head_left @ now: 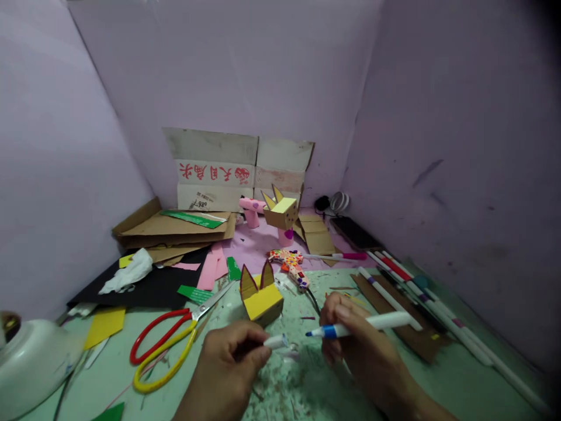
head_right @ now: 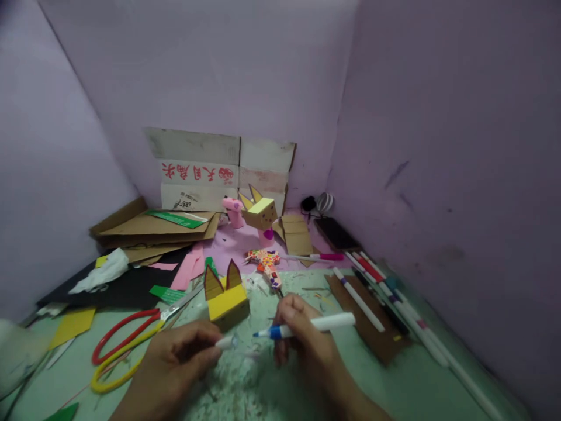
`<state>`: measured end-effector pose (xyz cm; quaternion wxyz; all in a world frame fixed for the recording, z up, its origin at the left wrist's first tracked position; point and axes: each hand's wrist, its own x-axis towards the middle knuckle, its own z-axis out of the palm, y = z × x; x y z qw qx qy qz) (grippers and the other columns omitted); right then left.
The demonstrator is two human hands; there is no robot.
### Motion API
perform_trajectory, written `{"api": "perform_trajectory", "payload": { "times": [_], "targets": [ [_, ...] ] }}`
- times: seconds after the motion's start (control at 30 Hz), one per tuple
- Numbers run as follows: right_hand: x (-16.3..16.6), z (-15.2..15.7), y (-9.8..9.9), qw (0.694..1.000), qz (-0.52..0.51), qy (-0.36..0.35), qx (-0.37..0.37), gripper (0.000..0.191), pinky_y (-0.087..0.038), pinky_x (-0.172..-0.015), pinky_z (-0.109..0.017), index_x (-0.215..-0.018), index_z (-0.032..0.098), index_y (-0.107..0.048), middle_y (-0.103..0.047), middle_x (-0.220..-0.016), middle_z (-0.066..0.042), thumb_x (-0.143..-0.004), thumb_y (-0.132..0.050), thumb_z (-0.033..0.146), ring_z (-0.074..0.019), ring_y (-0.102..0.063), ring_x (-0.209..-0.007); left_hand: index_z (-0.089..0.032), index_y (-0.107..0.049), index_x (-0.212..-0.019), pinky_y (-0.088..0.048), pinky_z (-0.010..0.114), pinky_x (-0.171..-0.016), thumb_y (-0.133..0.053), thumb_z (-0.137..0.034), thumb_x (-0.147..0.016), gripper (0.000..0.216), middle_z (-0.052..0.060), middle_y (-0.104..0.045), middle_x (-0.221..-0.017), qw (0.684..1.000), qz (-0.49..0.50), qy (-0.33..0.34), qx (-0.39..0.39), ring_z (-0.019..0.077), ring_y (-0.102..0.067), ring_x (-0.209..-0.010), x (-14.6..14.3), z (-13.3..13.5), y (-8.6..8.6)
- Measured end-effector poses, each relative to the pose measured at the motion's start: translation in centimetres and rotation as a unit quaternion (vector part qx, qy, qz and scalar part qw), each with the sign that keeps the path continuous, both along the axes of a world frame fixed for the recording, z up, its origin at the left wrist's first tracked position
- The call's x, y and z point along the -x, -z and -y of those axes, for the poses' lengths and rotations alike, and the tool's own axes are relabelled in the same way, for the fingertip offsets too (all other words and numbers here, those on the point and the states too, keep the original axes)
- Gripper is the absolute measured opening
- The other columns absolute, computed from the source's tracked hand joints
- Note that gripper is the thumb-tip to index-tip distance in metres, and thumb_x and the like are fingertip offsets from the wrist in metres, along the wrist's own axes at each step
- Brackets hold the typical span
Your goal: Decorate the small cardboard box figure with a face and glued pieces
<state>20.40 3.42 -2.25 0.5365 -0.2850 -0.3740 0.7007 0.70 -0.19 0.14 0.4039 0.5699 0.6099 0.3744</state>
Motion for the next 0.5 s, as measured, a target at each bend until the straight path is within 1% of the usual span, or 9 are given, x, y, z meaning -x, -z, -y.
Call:
{"api": "perform_trajectory", "payload": {
  "times": [0.07, 0.23, 0.4, 0.5],
  "targets": [
    [0.2, 0.2, 0.3, 1.0, 0.011, -0.007, -0.013, 0.035, -0.039, -0.04, -0.02, -0.061, 0.018, -0.055, -0.049, -0.048, 0.005, -0.073, -0.07, 0.046, -0.0071, -0.043, -0.037, -0.019, -0.069, -0.066, -0.039, 0.022, -0.052, -0.065, -0.024, -0.07, 0.008, 0.001, -0.061, -0.06, 1.0, 0.0, 0.027, 0.011, 0.0135, -0.053, -0.056, -0.5, 0.2, 0.4],
    [0.2, 0.5, 1.0, 0.998, 0.046, -0.018, -0.035, 0.035, -0.037, -0.041, -0.019, -0.062, 0.017, -0.053, -0.05, -0.049, 0.005, -0.077, -0.066, 0.046, -0.0077, -0.046, -0.039, -0.019, -0.069, -0.066, -0.037, 0.024, -0.051, -0.063, -0.024, -0.072, 0.01, 0.002, -0.062, -0.061, 0.999, -0.021, 0.032, -0.004, 0.0141, -0.052, -0.056, -0.8, 0.3, 0.6],
    [0.1, 0.6, 1.3, 0.995, 0.085, -0.031, -0.048, 0.036, -0.036, -0.043, -0.018, -0.064, 0.017, -0.052, -0.05, -0.048, 0.006, -0.08, -0.063, 0.049, -0.0074, -0.046, -0.04, -0.018, -0.068, -0.072, -0.039, 0.027, -0.055, -0.057, -0.026, -0.075, 0.014, 0.002, -0.062, -0.063, 0.997, -0.029, 0.074, -0.02, 0.0155, -0.053, -0.06, -0.8, 0.6, 0.6],
    [0.2, 0.8, 1.2, 0.991, 0.12, -0.035, -0.057, 0.039, -0.035, -0.044, -0.018, -0.064, 0.017, -0.052, -0.051, -0.047, 0.005, -0.078, -0.064, 0.051, -0.0074, -0.047, -0.041, -0.018, -0.068, -0.069, -0.04, 0.027, -0.057, -0.058, -0.028, -0.072, 0.015, 0.002, -0.064, -0.065, 0.998, 0.002, 0.059, -0.018, 0.016, -0.055, -0.061, -1.1, 0.9, 0.5]
  ]
}}
